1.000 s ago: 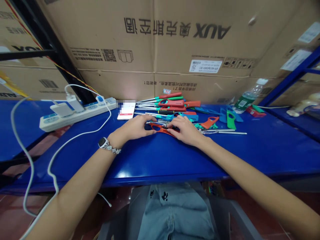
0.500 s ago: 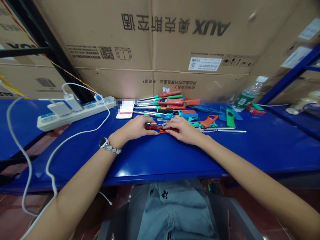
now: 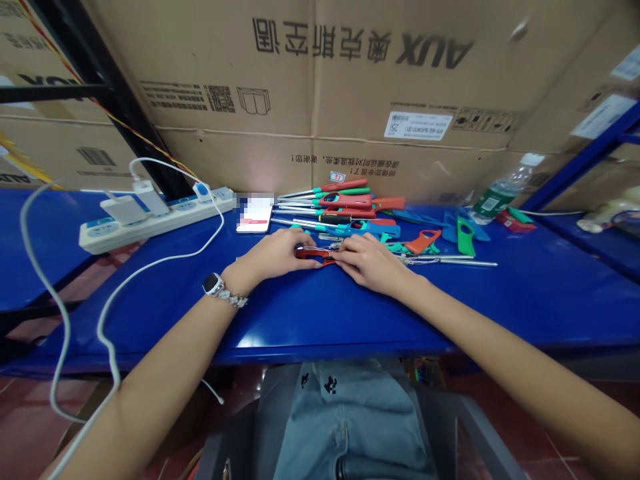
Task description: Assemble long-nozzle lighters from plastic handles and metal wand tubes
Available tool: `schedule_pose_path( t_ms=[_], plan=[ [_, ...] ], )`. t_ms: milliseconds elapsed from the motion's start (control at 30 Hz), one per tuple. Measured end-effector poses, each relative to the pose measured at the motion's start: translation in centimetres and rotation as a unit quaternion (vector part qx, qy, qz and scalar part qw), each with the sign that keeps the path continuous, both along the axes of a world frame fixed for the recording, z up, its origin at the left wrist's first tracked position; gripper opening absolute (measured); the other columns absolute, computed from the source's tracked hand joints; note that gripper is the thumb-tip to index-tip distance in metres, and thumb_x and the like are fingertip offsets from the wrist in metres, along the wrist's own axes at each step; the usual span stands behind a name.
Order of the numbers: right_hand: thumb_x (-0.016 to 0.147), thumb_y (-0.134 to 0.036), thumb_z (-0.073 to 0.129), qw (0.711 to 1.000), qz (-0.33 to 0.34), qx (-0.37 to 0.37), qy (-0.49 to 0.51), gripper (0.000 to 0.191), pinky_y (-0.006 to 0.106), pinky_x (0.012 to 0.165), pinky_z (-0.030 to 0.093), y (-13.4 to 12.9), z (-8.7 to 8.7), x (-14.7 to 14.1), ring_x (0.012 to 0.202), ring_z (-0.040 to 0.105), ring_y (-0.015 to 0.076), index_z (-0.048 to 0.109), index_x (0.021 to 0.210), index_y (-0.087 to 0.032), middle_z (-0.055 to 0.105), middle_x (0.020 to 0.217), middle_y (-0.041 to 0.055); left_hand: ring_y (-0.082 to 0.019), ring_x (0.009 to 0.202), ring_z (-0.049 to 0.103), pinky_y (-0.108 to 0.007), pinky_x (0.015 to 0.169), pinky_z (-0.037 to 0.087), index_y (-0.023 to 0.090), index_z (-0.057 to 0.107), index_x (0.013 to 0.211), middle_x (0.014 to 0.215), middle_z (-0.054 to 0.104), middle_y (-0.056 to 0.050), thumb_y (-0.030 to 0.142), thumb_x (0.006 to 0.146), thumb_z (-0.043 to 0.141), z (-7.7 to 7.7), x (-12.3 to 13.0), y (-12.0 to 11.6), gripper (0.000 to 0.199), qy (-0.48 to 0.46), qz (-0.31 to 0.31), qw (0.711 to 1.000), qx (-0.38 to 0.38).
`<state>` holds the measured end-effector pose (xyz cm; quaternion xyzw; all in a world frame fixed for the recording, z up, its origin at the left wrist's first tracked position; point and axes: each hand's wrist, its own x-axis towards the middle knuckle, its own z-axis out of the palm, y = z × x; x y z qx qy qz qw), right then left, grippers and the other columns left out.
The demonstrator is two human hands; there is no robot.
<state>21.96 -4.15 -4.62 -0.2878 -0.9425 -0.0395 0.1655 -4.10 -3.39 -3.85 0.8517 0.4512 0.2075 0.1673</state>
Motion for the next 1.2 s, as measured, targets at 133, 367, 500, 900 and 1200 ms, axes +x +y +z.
schedule_pose_path(
  t_ms=[133,367,500,900,1200],
  plan=[
    [0.109,-0.025,0.048,1.000,-0.003,0.024,0.003,0.031,0.040,0.082,0.043,-0.2,-0.2,0.0,0.097,0.062,0.0262,0.077,0.118,-0.022,0.074,0.106,0.0109,-0.022,0.083,0.067,-0.034,0.074,0.048,0.021,0.078,0.100,0.093,0.077,-0.007,0.048,0.084,0.081,0.1,0.1,0.0,0.032,-0.001,-0.016,1.000,0.006],
    [0.109,-0.026,0.049,0.999,-0.002,0.024,0.024,0.031,0.039,0.081,0.044,-0.1,-0.8,0.0,0.095,0.062,0.0248,0.078,0.119,-0.021,0.073,0.105,0.0112,-0.025,0.090,0.064,-0.036,0.081,0.047,0.022,0.078,0.102,0.093,0.076,-0.006,0.048,0.084,0.083,-0.2,0.2,0.1,0.032,0.011,-0.026,0.999,0.039],
    [0.110,-0.026,0.046,0.998,0.006,0.067,0.004,0.033,0.037,0.077,0.041,-0.2,-0.9,0.0,0.091,0.060,0.0230,0.077,0.119,-0.018,0.073,0.103,0.0114,-0.025,0.095,0.063,-0.038,0.085,0.048,0.021,0.077,0.104,0.095,0.075,-0.007,0.048,0.086,0.082,-0.3,0.1,0.1,0.033,0.024,-0.028,0.998,0.049],
    [0.111,-0.026,0.044,0.992,-0.004,0.124,-0.005,0.037,0.032,0.067,0.039,-0.2,-1.1,0.0,0.080,0.057,0.0194,0.078,0.116,-0.015,0.071,0.092,0.0106,-0.026,0.104,0.062,-0.043,0.094,0.050,0.019,0.074,0.105,0.105,0.069,-0.009,0.028,0.098,0.068,0.7,1.4,-1.1,0.013,0.046,-0.077,0.980,0.175],
    [0.108,-0.025,0.046,0.999,-0.002,0.034,0.023,0.037,0.037,0.079,0.054,0.0,-1.2,0.6,0.091,0.064,0.0234,0.077,0.124,-0.014,0.070,0.100,0.0137,-0.022,0.092,0.066,-0.036,0.082,0.052,0.018,0.077,0.095,0.093,0.073,-0.007,0.025,0.098,0.068,-0.5,2.0,-0.5,0.012,0.025,-0.042,0.993,0.111]
  ],
)
